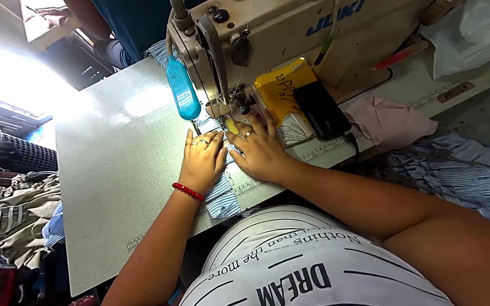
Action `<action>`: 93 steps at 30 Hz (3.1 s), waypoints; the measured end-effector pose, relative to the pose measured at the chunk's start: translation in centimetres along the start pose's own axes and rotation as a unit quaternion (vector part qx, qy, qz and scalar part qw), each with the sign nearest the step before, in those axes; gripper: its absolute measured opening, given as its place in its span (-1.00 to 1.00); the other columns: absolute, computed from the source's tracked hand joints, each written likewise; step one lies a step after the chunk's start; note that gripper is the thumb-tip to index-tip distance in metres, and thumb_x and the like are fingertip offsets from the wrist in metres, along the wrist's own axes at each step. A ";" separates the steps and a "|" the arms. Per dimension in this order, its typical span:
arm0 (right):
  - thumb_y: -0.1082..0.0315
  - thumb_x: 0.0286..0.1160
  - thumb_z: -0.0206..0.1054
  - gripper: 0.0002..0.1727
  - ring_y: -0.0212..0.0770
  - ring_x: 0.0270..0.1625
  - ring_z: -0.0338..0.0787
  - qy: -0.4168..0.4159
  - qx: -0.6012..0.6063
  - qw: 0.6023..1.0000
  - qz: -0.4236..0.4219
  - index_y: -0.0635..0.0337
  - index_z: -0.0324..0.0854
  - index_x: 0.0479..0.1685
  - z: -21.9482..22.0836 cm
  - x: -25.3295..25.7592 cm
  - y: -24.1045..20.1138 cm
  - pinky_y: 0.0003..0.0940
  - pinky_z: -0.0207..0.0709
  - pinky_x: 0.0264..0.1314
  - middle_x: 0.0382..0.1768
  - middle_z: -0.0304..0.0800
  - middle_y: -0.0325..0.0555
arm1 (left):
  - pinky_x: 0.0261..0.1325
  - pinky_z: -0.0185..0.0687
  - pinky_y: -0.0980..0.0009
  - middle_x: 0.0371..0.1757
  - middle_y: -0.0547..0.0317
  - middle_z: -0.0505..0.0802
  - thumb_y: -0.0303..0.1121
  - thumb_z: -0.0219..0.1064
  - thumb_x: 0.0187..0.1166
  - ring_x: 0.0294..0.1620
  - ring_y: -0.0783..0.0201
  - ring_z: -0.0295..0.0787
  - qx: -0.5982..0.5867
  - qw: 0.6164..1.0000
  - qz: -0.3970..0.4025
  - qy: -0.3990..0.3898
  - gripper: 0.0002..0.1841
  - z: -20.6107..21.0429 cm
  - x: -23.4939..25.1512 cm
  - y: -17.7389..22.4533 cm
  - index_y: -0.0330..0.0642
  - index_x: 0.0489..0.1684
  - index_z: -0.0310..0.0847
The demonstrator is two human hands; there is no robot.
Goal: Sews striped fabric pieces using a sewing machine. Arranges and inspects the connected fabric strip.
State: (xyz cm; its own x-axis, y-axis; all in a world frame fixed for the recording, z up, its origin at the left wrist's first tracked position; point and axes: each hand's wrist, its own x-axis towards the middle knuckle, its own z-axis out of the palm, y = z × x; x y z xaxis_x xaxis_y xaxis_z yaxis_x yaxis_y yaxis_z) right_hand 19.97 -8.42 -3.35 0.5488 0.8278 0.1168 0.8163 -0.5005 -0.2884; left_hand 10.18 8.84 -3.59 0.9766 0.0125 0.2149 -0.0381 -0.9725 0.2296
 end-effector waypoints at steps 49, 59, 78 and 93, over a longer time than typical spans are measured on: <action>-0.02 0.59 0.16 -0.48 0.28 0.85 0.10 0.063 0.039 0.997 -0.026 -0.12 0.72 0.45 0.3 -0.8 0.4 0.51 -0.26 0.79 0.63 0.53 0.00 | 0.81 0.09 -0.15 0.48 -0.14 0.74 -0.16 0.07 0.77 0.60 -0.08 0.59 -0.073 0.997 0.014 -0.011 -0.51 -0.3 -0.5 -0.3 -0.27 0.47 0.65; -0.08 0.73 -0.01 -0.40 0.25 0.91 -0.03 0.009 0.001 1.000 0.008 -0.13 0.53 0.66 0.2 -0.2 -0.2 0.56 -0.43 0.78 0.76 0.36 -0.01 | 0.84 -0.20 -0.32 0.49 -0.05 0.75 -0.13 0.01 0.80 0.61 -0.02 0.58 -0.031 0.999 0.025 0.002 -0.50 -0.3 0.3 -1.0 -0.22 0.45 0.68; -0.08 0.74 0.02 -0.42 0.26 0.91 -0.08 0.000 0.015 1.000 0.006 -0.15 0.55 0.65 -0.2 -0.3 -0.2 0.46 -0.41 0.83 0.76 0.33 0.06 | 0.78 -0.48 -0.48 0.53 0.08 0.73 0.02 -0.12 0.83 0.65 0.02 0.54 0.020 0.999 0.024 -0.029 -0.43 -0.4 1.6 -2.8 -0.03 0.56 0.62; 0.10 0.65 0.17 -0.56 0.27 0.77 0.29 0.104 0.084 0.990 -0.038 -0.05 0.76 0.38 0.7 -0.5 0.8 0.35 0.04 0.77 0.50 0.66 0.03 | 0.82 0.05 -0.13 0.53 -0.10 0.72 -0.15 -0.01 0.83 0.63 -0.07 0.56 0.004 0.999 0.042 -0.024 -0.51 -1.1 2.7 -4.3 -0.23 0.48 0.65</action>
State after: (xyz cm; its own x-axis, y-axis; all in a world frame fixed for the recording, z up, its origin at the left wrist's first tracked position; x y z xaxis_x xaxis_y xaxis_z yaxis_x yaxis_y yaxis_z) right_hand 20.24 -9.10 -4.32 0.5255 0.7832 0.3323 0.8253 -0.3745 -0.4226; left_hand 12.72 13.30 -2.92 0.9791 -0.0803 0.1871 -0.1190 -0.9713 0.2060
